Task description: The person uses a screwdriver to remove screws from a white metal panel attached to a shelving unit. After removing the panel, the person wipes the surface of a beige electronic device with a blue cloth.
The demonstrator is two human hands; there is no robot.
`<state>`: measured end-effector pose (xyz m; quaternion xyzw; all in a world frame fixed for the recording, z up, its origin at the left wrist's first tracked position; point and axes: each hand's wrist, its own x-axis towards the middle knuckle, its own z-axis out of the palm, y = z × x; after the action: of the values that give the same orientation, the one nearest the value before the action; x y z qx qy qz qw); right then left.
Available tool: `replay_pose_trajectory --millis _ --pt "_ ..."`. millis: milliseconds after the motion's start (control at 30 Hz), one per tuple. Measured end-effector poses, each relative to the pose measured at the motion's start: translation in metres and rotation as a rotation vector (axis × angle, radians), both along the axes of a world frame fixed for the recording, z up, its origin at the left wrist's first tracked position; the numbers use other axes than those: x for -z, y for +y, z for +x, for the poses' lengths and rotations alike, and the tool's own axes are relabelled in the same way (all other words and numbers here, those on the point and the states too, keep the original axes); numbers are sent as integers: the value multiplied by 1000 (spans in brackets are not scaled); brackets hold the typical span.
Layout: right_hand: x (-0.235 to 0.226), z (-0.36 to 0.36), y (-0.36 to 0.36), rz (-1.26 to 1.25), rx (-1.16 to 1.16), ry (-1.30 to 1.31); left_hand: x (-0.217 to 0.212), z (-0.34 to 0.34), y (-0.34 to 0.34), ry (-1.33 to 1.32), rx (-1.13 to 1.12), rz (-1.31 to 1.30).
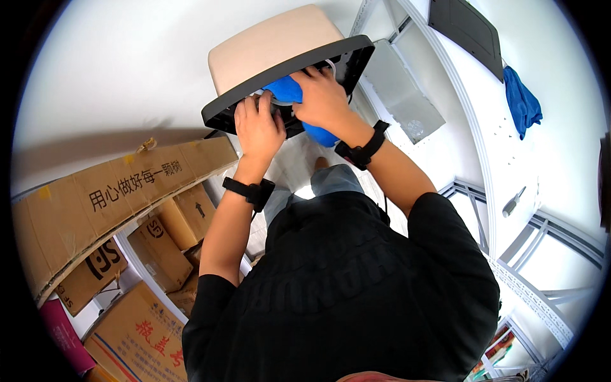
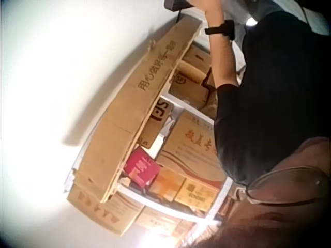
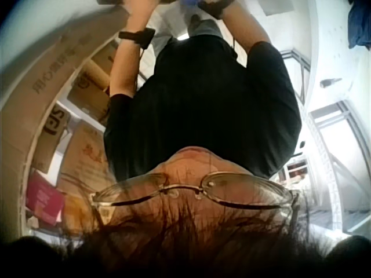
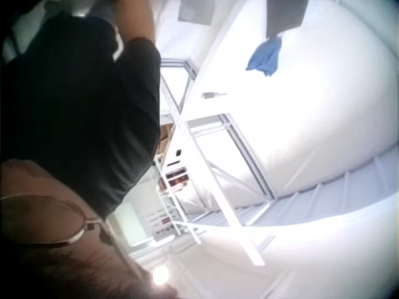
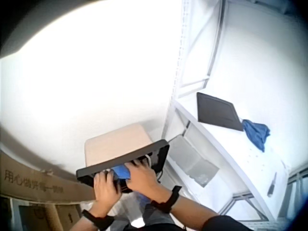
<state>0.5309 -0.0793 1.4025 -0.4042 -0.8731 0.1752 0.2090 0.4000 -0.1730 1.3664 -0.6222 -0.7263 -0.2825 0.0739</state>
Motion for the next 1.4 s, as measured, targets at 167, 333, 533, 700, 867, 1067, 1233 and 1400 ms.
replay_pose_trajectory --millis 167,333,533,700,867,1067,1233,1400 --pt "0 29 28 97 34 -35 -7 4 1 -10 17 25" --pt "4 6 15 -2 19 39 -5 -1 5 -28 45 46" --pt "11 -9 13 -141 -62 169 1 -6 4 -43 38 13" --pt "-3 23 28 -220 -259 187 -2 -2 -3 2 56 10" --pt "-8 61 34 38 -232 127 -6 1 -1 -56 43 22" --pt "-7 76 24 168 -97 115 -4 -2 -3 -79 34 8" --pt "1 45 14 146 -111 159 -6 1 -4 -86 46 11" --pt "12 19 8 -9 -156 144 -3 -1 -4 -102 38 -12"
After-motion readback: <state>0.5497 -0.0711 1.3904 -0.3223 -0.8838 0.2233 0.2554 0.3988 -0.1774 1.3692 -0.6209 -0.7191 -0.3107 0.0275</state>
